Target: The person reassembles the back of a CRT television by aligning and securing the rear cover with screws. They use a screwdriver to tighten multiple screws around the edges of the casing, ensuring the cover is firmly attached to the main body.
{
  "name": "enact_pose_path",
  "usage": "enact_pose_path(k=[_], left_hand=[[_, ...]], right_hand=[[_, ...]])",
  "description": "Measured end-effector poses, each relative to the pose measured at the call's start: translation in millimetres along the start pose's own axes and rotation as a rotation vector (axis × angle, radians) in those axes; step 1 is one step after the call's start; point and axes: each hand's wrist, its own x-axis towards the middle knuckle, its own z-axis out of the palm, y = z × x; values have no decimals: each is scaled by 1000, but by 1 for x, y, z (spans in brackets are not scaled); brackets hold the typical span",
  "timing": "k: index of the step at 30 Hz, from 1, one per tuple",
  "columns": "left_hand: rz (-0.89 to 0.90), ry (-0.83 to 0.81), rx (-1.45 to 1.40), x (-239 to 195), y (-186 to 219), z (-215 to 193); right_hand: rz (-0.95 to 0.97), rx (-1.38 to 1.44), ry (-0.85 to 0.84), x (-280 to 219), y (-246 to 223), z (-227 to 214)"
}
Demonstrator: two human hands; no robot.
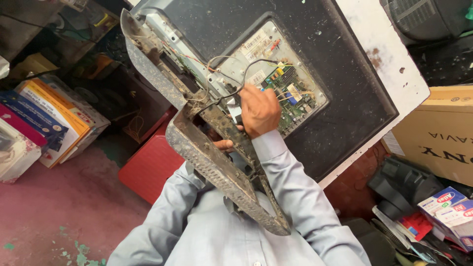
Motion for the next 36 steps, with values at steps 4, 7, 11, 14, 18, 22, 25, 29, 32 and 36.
enact_pose_path(k=[4,7,11,14,18,22,25,29,32,36], left_hand=[[-2,-5,15,2,-2,-4],[3,-5,19,6,-5,-10],[51,7,39,16,-12,-27],[160,46,105,30,-18,-43],[319,162,153,50,-33,-64],[369,224,15,61,-42,-80],[379,285,-4,63,-44,-83],[448,304,182,59,-39,-68],[430,411,335,56,-32,-48],[421,602,392,60,-23,-13]], right_hand=[[89,111,-21,6,10,8],[64,100,-143,3,14,3],[114,170,-182,-2,14,-14],[81,188,-116,-1,14,-26],[49,147,-65,1,17,-27],[98,123,-42,1,21,-16],[7,108,-90,1,27,-11],[20,245,-112,5,41,-18],[290,690,-303,6,64,-44],[556,705,-470,10,110,-98]])
